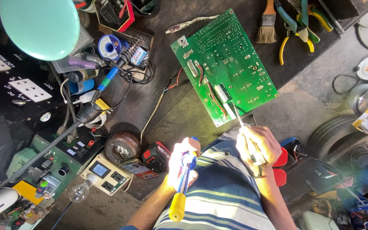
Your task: The person is desoldering electronic components from a printed circuit board using a soldering iron and a manual desoldering pump.
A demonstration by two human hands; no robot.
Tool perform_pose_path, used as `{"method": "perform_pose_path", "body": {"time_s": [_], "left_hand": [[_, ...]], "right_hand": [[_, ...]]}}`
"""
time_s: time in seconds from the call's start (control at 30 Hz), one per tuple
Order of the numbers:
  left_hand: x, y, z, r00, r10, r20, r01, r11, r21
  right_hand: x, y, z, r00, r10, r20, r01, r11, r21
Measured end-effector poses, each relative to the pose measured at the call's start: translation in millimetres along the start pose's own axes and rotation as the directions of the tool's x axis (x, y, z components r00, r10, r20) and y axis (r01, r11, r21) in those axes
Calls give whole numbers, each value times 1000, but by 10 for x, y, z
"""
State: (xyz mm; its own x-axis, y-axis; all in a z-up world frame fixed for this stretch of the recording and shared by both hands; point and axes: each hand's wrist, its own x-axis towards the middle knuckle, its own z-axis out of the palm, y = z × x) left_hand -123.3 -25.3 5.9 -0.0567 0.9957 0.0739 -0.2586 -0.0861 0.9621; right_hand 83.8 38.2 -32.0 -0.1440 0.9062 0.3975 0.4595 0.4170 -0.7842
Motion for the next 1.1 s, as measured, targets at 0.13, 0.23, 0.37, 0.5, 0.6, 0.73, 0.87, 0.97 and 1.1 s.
{"method": "perform_pose_path", "body": {"time_s": [0.13,0.23,0.37,0.5,0.6,0.73,0.87,0.97,1.1], "left_hand": [[17,9,8,1000,15,-13,-15,1000,16],[21,12,13,999,23,-21,-23,1000,8],[18,17,-12,999,12,-29,-13,999,-40],[47,54,-7,998,-3,-69,2,1000,-17],[88,100,-6,996,17,-82,-15,1000,14],[10,-52,-53,993,9,-119,-10,1000,-9],[-130,-375,-121,972,130,-198,-167,969,-181],[-128,-403,-36,938,188,-292,-256,942,-218],[-182,-399,-68,962,94,-255,-157,958,-240]], "right_hand": [[-26,-2,23,1000,9,-25,-10,999,-48],[-54,8,44,999,-7,-48,2,995,-96],[-44,-6,49,999,-7,-54,-2,986,-169],[-21,-12,30,998,-6,-59,1,996,-85],[-38,-28,31,994,45,-100,-50,997,-54],[-79,67,-2,995,12,-99,-15,1000,-26],[-51,119,4,997,-21,-80,21,1000,4],[-49,109,4,997,3,-72,1,999,51],[-53,136,-8,998,-6,-66,9,999,52]]}}
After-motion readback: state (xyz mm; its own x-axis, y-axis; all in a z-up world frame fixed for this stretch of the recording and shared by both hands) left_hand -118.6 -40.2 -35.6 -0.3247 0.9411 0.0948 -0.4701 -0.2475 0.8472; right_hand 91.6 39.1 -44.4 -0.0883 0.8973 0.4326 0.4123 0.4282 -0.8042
